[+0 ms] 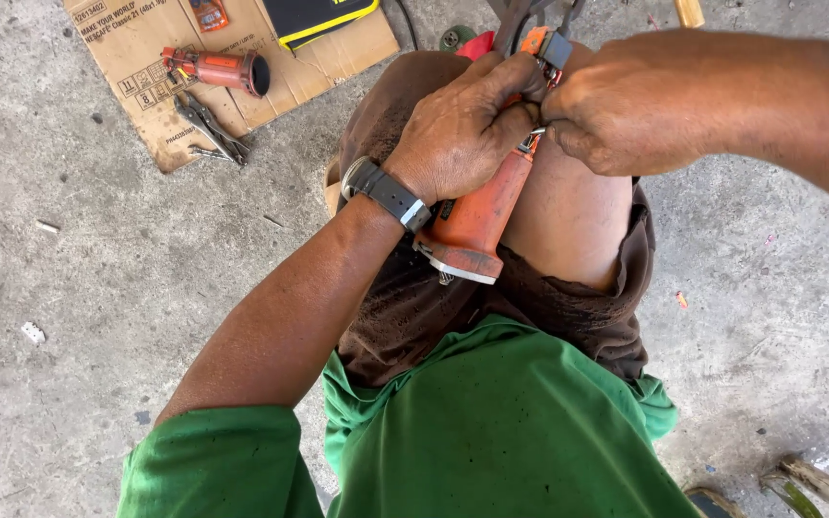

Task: Disassembling and reassembling an electric angle grinder for repair using a screwdriver.

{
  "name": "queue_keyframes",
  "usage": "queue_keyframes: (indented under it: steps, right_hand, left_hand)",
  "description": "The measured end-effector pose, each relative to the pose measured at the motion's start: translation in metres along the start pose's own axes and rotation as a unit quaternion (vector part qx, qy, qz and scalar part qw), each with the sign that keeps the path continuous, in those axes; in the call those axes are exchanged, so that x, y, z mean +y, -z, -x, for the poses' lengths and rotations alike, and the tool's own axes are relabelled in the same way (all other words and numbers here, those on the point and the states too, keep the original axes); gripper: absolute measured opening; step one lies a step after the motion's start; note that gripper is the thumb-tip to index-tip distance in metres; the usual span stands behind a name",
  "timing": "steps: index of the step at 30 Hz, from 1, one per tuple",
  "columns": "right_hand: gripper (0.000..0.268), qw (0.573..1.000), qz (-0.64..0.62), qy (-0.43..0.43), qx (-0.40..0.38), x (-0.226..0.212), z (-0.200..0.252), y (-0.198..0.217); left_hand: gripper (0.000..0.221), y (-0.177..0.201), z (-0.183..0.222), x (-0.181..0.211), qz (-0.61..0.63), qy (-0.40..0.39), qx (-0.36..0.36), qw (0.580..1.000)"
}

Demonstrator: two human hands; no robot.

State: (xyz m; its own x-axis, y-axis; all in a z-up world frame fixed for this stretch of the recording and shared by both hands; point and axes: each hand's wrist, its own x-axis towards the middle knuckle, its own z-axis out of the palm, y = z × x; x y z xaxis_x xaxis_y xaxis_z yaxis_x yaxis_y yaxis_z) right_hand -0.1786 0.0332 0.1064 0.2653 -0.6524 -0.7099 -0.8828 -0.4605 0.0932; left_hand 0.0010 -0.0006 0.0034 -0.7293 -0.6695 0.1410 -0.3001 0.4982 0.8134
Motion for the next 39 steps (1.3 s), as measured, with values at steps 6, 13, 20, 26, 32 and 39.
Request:
queue_keyframes:
  steps: [6,13,20,26,32,39]
  right_hand:
    - [0.025,0.986,-0.139,-0.054,0.069,0.003,0.023,-0.022]
    - [0.035,0.889,-0.396,-0.165,0.160,0.007,0.014,-0.040]
    - [0.034,0.802,-0.518,-0.098,0.282,0.014,-0.016,-0.056]
    - [0.023,0.838,-0.455,-0.055,0.298,0.021,-0.020,-0.047]
    - [0.017,0.845,-0.429,-0.029,0.317,0.018,-0.020,-0.048]
    - [0.018,0.840,-0.391,0.082,0.367,0.021,-0.019,-0.060]
  left_hand:
    - [0.010,0.006,0.001,0.009,0.011,0.008,-0.007,1.000]
    - [0.011,0.010,-0.005,0.002,0.099,-0.062,-0.027,0.993]
    - [0.041,0.010,-0.006,-0.007,0.253,-0.071,-0.058,0.963]
    - [0.066,0.003,-0.005,-0.019,0.398,-0.012,-0.091,0.913]
    - [0.069,-0.001,-0.006,-0.031,0.427,-0.074,-0.114,0.894]
    - [0.072,-0.002,-0.005,-0.033,0.433,-0.078,-0.112,0.891]
